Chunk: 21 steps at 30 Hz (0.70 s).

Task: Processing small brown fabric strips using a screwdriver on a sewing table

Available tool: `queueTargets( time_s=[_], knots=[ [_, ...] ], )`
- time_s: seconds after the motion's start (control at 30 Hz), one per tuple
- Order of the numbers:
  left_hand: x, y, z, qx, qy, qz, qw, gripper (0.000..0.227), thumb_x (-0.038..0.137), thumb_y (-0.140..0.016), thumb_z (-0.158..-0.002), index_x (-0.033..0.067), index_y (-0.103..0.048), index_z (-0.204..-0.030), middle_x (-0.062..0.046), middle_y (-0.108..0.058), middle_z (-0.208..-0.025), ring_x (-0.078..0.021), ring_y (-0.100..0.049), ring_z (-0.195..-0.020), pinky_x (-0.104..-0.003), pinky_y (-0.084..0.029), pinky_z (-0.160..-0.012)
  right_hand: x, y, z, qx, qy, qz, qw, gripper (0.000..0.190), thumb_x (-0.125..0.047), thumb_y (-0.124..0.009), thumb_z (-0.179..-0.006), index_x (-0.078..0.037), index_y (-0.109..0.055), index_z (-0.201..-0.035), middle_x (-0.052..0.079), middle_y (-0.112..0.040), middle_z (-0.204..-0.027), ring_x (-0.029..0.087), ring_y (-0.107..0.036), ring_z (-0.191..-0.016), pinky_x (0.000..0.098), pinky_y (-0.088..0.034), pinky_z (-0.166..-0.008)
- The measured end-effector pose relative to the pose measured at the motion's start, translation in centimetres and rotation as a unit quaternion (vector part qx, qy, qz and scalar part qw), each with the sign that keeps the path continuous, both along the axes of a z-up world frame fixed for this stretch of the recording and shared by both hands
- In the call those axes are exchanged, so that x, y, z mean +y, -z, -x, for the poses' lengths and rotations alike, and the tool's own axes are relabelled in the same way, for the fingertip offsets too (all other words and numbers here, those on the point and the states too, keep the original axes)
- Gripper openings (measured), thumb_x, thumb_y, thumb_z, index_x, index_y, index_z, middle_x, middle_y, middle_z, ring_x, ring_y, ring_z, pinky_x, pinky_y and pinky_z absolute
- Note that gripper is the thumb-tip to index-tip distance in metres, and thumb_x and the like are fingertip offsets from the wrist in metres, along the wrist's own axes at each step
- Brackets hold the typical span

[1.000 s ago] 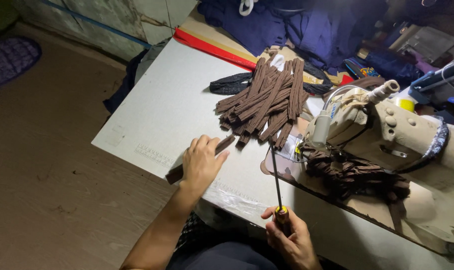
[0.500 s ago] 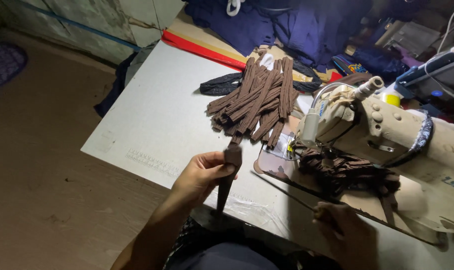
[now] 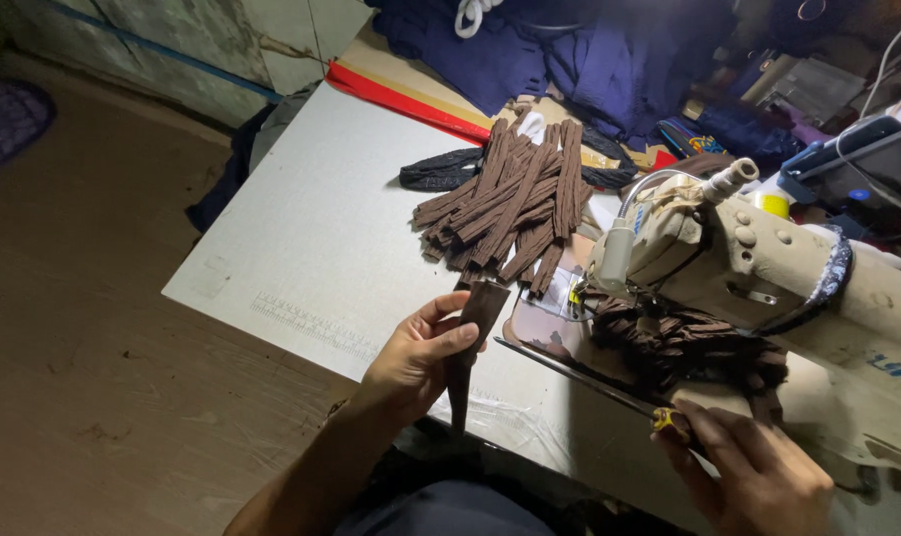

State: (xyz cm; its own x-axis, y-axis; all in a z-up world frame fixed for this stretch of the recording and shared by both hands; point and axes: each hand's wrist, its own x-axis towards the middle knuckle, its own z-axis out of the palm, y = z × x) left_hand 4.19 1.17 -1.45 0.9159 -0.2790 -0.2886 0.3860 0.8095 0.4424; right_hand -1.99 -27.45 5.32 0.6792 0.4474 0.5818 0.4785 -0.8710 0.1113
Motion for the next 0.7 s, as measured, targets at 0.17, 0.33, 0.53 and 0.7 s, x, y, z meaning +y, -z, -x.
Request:
queueTargets(
  time_s=[0.17,0.33,0.53,0.7],
  knots=[
    [-0.2,0.0,-0.1,0.024,-0.005,0.006,1.0,0.04,-0.004,-0.064,-0.069,0.0064,-0.051,-0.106,-0.012,-0.058,-0.089,-0.0195,-0.058,-0.067,-0.024,-0.051,-0.062,1.0,-0.7,0.0,0.002,0.021,0.011,1.0,0.025,-0.023,-0.07,-0.076,-0.014,-0.066,-0.098,0.001,-0.064,-0.09,0.018,-0.061,-0.069,0.0309,-0.047,-0.059],
    [-0.1,-0.1,0.1,0.017,0.0,0.018,1.0,0.037,-0.004,-0.062,-0.071,0.0064,-0.049,-0.105,-0.015,-0.059,-0.088,-0.0213,-0.059,-0.067,-0.024,-0.052,-0.06,0.0,0.8,-0.2,0.0,0.036,0.03,0.999,0.026,-0.027,-0.07,-0.075,-0.018,-0.065,-0.099,0.0,-0.063,-0.089,0.019,-0.062,-0.075,0.0295,-0.045,-0.056],
    [0.1,0.0,0.0,0.015,0.001,0.028,0.999,0.034,-0.004,-0.062,-0.073,0.0071,-0.049,-0.102,-0.015,-0.059,-0.085,-0.0212,-0.06,-0.067,-0.025,-0.052,-0.06,1.0,-0.1,-0.3,0.004,0.027,0.027,0.999,0.027,-0.027,-0.07,-0.075,-0.016,-0.066,-0.099,0.002,-0.063,-0.088,0.018,-0.058,-0.063,0.0299,-0.044,-0.055],
    [0.0,0.2,0.0,-0.012,-0.005,0.026,1.0,0.033,-0.003,-0.063,-0.072,0.0067,-0.05,-0.1,-0.013,-0.059,-0.082,-0.0214,-0.06,-0.067,-0.024,-0.051,-0.059,1.1,0.0,-0.3,0.008,0.025,0.017,1.0,0.026,-0.024,-0.071,-0.075,-0.014,-0.066,-0.098,0.002,-0.063,-0.088,0.017,-0.059,-0.064,0.0293,-0.044,-0.055]
  ],
)
